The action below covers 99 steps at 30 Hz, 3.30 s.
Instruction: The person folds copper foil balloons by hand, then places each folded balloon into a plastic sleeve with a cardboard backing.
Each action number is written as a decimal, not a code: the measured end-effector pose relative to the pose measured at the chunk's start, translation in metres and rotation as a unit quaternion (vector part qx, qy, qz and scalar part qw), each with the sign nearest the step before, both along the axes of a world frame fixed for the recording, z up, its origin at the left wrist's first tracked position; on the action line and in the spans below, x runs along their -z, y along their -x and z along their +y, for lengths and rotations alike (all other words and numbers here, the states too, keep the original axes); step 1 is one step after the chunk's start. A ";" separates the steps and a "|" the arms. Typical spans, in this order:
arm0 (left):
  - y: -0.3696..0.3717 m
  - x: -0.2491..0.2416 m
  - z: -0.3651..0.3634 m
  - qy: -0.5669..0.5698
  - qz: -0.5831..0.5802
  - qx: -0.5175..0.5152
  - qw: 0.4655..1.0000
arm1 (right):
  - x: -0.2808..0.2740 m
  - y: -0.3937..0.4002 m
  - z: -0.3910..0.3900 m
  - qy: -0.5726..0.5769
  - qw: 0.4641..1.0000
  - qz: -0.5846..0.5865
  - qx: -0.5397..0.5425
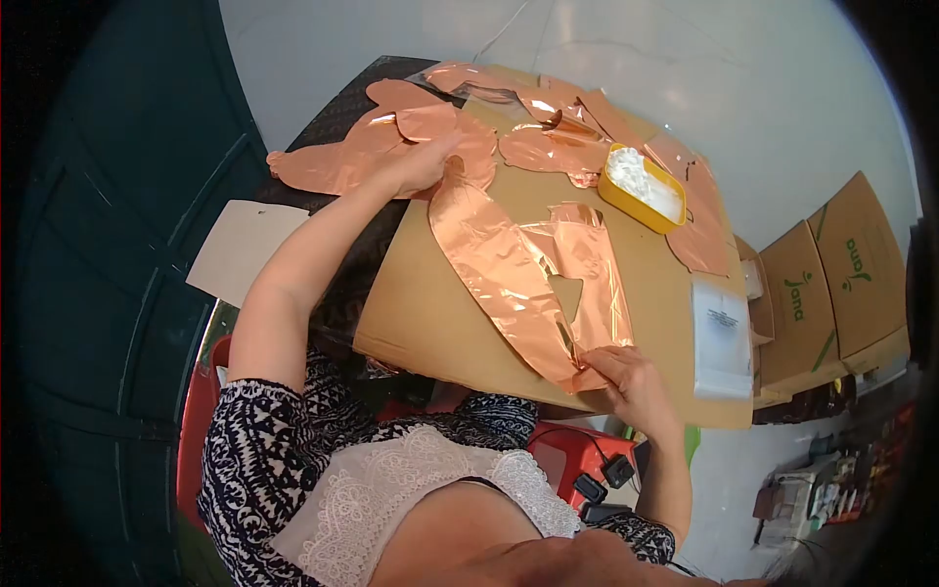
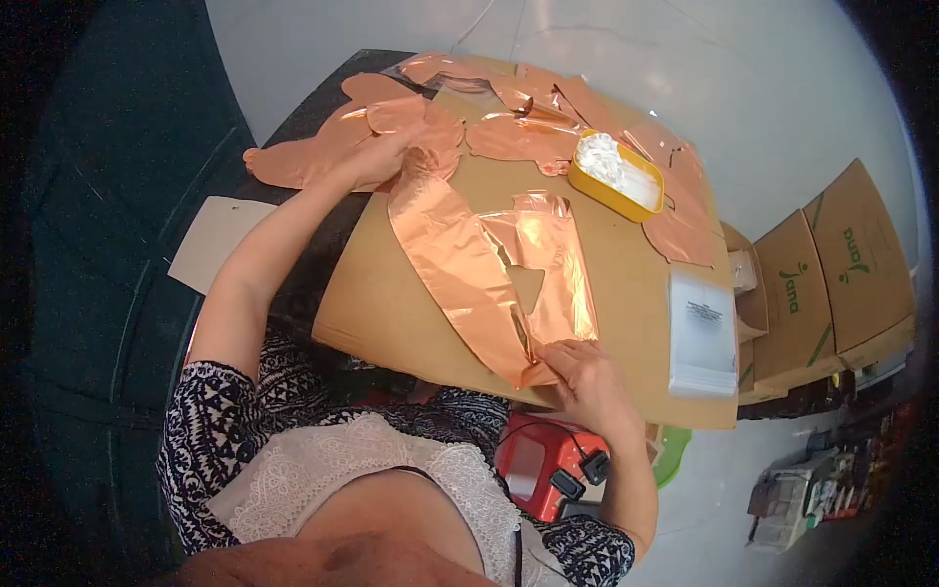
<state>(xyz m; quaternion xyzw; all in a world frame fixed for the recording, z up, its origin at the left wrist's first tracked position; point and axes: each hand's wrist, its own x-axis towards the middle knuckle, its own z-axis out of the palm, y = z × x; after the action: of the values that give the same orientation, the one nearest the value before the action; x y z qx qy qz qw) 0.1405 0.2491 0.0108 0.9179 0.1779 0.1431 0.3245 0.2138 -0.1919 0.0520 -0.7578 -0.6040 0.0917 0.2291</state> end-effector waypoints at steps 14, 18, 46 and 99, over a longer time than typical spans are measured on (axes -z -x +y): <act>0.080 -0.043 -0.190 -0.263 -0.207 0.263 0.905 | -0.049 0.010 0.010 -0.164 0.985 0.050 -0.007; 0.090 -0.065 -0.187 -0.152 -0.160 0.248 0.943 | -0.079 0.006 -0.005 -0.270 0.959 0.043 -0.074; 0.004 -0.037 -0.032 0.493 -0.034 -0.045 0.868 | 0.026 -0.047 0.062 -0.179 0.967 0.067 0.169; -0.002 0.020 -0.015 -0.245 0.045 -0.107 0.963 | 0.051 -0.037 0.113 -0.029 0.981 -0.180 -0.068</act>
<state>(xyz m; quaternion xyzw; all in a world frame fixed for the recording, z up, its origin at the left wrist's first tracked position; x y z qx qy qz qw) 0.1429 0.2341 -0.0092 0.9504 0.2492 0.1745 0.0644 0.2507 -0.0788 0.0006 -0.7118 -0.6882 -0.0490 0.1317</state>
